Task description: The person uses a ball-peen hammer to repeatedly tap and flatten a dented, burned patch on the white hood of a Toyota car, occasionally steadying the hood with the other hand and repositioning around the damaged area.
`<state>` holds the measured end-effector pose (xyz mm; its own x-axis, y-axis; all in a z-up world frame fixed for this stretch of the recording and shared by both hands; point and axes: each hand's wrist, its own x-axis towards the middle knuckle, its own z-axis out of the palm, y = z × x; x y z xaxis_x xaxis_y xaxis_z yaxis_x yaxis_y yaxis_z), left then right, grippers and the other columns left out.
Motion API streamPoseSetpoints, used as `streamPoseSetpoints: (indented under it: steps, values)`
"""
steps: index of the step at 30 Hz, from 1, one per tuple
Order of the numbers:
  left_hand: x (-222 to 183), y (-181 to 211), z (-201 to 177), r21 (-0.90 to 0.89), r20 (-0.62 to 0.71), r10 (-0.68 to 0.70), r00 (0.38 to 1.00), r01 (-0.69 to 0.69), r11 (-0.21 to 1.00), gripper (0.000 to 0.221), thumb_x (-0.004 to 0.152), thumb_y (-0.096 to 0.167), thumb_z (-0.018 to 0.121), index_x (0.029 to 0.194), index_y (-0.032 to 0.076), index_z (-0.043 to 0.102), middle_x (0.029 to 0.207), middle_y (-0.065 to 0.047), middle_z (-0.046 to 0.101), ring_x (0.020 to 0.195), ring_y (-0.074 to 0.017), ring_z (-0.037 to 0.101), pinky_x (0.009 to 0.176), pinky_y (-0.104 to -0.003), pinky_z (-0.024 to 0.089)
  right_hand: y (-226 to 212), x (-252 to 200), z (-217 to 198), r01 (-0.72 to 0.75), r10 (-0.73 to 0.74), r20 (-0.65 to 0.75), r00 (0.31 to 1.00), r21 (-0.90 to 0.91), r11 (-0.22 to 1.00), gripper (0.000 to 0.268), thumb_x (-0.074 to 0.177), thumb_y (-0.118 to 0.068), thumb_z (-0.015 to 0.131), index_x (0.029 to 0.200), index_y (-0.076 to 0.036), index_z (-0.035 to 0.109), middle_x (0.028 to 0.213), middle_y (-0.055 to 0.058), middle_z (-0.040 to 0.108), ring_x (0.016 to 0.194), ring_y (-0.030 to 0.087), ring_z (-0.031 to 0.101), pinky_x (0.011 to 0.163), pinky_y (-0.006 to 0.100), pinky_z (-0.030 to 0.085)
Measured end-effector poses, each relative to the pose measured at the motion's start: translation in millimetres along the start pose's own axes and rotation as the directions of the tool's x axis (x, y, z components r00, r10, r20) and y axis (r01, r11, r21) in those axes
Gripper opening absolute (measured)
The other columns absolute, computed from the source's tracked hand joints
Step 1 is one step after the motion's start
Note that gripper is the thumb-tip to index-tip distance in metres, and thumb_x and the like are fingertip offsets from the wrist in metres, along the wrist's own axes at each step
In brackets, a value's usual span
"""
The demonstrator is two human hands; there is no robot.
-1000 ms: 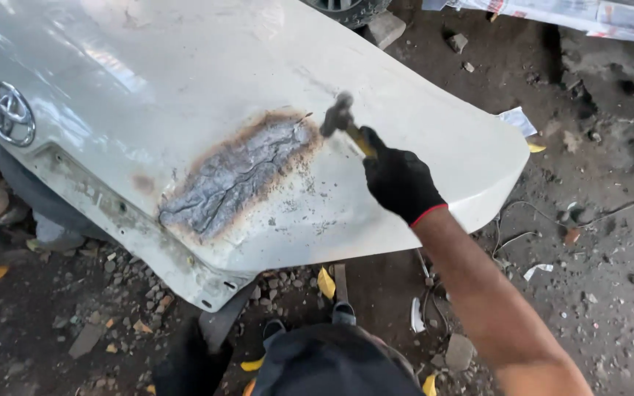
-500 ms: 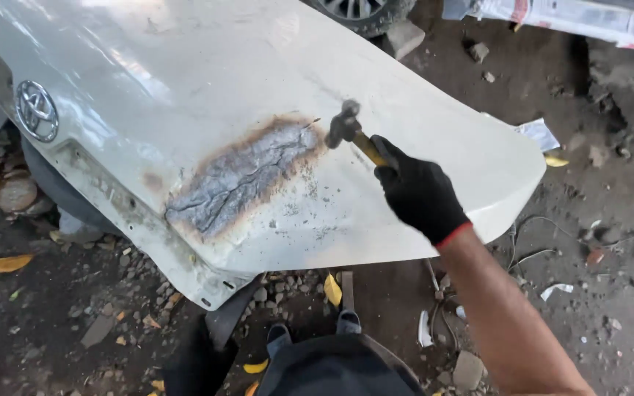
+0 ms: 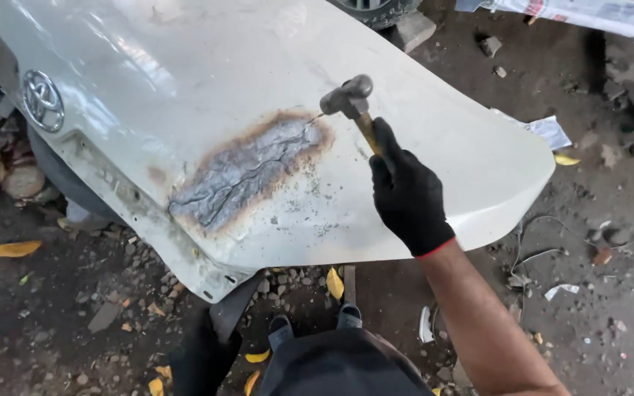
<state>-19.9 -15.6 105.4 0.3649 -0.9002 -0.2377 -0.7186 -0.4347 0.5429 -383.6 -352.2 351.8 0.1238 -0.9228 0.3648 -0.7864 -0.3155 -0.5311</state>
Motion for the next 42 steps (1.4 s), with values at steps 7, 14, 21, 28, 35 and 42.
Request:
streamPoseSetpoints:
  steps: [7, 14, 21, 28, 35, 42]
  values:
    - [87, 107, -42, 0.170, 0.019, -0.086, 0.996, 0.081, 0.982, 0.091, 0.064, 0.042, 0.087, 0.143, 0.015, 0.050, 0.112, -0.013, 0.073, 0.103, -0.0317, 0.073, 0.087, -0.042, 0.058, 24, 11, 11, 0.034, -0.020, 0.119, 0.993, -0.116, 0.993, 0.054, 0.099, -0.022, 0.064, 0.152, -0.025, 0.052, 0.085, 0.018, 0.072, 0.075, 0.039, 0.070, 0.069, 0.051, 0.056]
    - [103, 43, 27, 0.053, -0.078, 0.222, 0.972, -0.219, 0.974, 0.081, 0.072, 0.038, 0.077, 0.140, 0.007, 0.048, 0.128, -0.020, 0.061, 0.113, -0.0363, 0.061, 0.088, -0.044, 0.051, -3, 15, 0, 0.044, -0.045, -0.138, 0.989, -0.005, 0.999, 0.054, 0.106, -0.027, 0.055, 0.159, -0.019, 0.044, 0.089, 0.018, 0.071, 0.076, 0.036, 0.070, 0.069, 0.049, 0.056]
    - [87, -65, 85, 0.194, -0.196, 0.137, 0.971, -0.099, 0.976, 0.091, 0.069, 0.047, 0.078, 0.145, 0.006, 0.049, 0.131, -0.023, 0.064, 0.116, -0.0392, 0.065, 0.095, -0.048, 0.054, -3, 35, 8, -0.007, 0.039, 0.187, 0.982, -0.171, 0.985, 0.050, 0.095, -0.029, 0.063, 0.145, -0.028, 0.060, 0.081, 0.019, 0.071, 0.074, 0.040, 0.069, 0.069, 0.052, 0.055]
    - [79, 117, -40, 0.244, 0.025, -0.197, 0.980, 0.185, 0.952, 0.086, 0.075, 0.056, 0.075, 0.148, 0.019, 0.051, 0.125, -0.013, 0.073, 0.114, -0.0310, 0.073, 0.096, -0.044, 0.060, 46, 21, 32, -0.108, 0.124, 0.055, 0.991, -0.236, 0.966, 0.027, 0.101, -0.032, 0.065, 0.126, -0.022, 0.066, 0.087, 0.018, 0.073, 0.083, 0.040, 0.070, 0.075, 0.053, 0.055]
    - [113, 49, -21, 0.280, 0.000, -0.008, 1.000, 0.008, 0.960, 0.101, 0.069, 0.051, 0.080, 0.152, 0.009, 0.039, 0.134, -0.021, 0.062, 0.116, -0.0367, 0.067, 0.097, -0.049, 0.054, 81, 1, 9, -0.068, 0.049, 0.180, 0.982, 0.100, 0.993, 0.059, 0.094, -0.024, 0.067, 0.150, -0.018, 0.052, 0.095, 0.019, 0.073, 0.079, 0.036, 0.070, 0.069, 0.047, 0.055]
    - [121, 33, -15, 0.133, -0.059, 0.025, 0.998, -0.017, 0.991, 0.106, 0.066, 0.044, 0.086, 0.150, 0.004, 0.037, 0.136, -0.026, 0.058, 0.122, -0.0438, 0.058, 0.096, -0.053, 0.048, 79, -15, -47, -0.722, 0.475, 0.549, 0.688, 0.584, 0.370, 0.056, 0.099, -0.017, 0.058, 0.154, -0.013, 0.048, 0.075, 0.004, 0.066, 0.059, 0.012, 0.057, 0.055, 0.029, 0.050]
